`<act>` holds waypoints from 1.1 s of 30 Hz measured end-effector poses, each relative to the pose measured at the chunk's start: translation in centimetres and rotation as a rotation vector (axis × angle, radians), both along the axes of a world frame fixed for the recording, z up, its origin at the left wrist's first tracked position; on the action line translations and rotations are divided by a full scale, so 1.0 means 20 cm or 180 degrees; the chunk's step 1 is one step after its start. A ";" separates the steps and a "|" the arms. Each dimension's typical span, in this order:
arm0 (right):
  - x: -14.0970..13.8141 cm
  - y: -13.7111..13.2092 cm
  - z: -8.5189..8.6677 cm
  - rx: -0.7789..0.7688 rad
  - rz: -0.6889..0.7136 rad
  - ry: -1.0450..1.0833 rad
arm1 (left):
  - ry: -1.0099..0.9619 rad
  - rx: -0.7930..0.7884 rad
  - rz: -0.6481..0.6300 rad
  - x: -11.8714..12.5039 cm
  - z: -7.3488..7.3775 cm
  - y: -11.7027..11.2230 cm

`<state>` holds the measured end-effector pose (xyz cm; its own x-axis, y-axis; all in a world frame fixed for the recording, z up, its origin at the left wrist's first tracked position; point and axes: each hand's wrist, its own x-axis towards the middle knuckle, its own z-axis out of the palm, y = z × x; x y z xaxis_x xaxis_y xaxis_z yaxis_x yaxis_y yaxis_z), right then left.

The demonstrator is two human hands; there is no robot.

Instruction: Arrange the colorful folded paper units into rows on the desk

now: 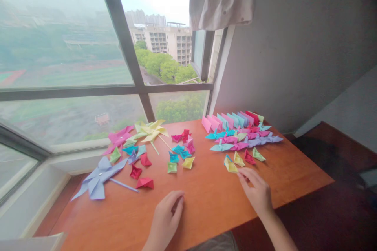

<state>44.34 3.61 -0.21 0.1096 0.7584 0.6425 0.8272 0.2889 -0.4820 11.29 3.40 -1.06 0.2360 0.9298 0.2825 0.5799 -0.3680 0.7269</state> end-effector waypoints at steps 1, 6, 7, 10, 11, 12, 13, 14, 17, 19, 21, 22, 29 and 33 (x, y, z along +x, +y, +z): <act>0.09 0.01 0.01 0.0055 -0.0211 -0.0073 | 0.0001 -0.0003 -0.0015 0.00 0.00 0.00; 0.52 0.06 -0.02 0.0091 -0.1145 -0.0435 | -0.0002 0.0011 -0.0012 0.01 0.01 0.00; 0.60 0.07 -0.04 0.0048 -0.1274 -0.0493 | -0.0011 0.0025 -0.0007 0.01 0.01 0.00; 0.76 0.09 -0.12 -0.0077 -0.1515 -0.0609 | -0.0039 0.0071 0.0009 0.01 0.01 0.00; 0.80 0.10 -0.14 -0.0116 -0.1560 -0.0633 | -0.0037 0.0076 0.0013 0.01 0.01 0.00; 0.83 0.11 -0.16 -0.0155 -0.1586 -0.0653 | -0.0028 0.0074 0.0010 0.01 0.01 0.00; 0.85 0.11 -0.19 -0.0191 -0.1598 -0.0671 | -0.0017 0.0072 0.0009 0.01 0.01 0.00; 0.87 0.12 -0.21 -0.0221 -0.1601 -0.0686 | -0.0004 0.0062 0.0005 0.01 0.01 0.00; 0.90 0.14 -0.26 -0.0303 -0.1594 -0.0714 | 0.0035 0.0005 -0.0004 0.00 0.01 0.00; 0.91 0.15 -0.28 -0.0363 -0.1597 -0.0696 | 0.0047 -0.0020 -0.0005 0.00 0.01 0.00; 0.92 0.16 -0.30 -0.0408 -0.1611 -0.0671 | 0.0058 -0.0027 -0.0008 0.00 0.02 0.01; 0.92 0.17 -0.30 -0.0419 -0.1616 -0.0663 | 0.0067 -0.0032 -0.0016 0.00 0.02 0.01; 0.93 0.18 -0.32 -0.0464 -0.1566 -0.0698 | 0.0100 -0.0079 -0.0046 0.00 -0.01 0.01; 0.93 0.18 -0.32 -0.0467 -0.1555 -0.0710 | 0.0094 -0.0052 -0.0051 0.00 -0.03 0.01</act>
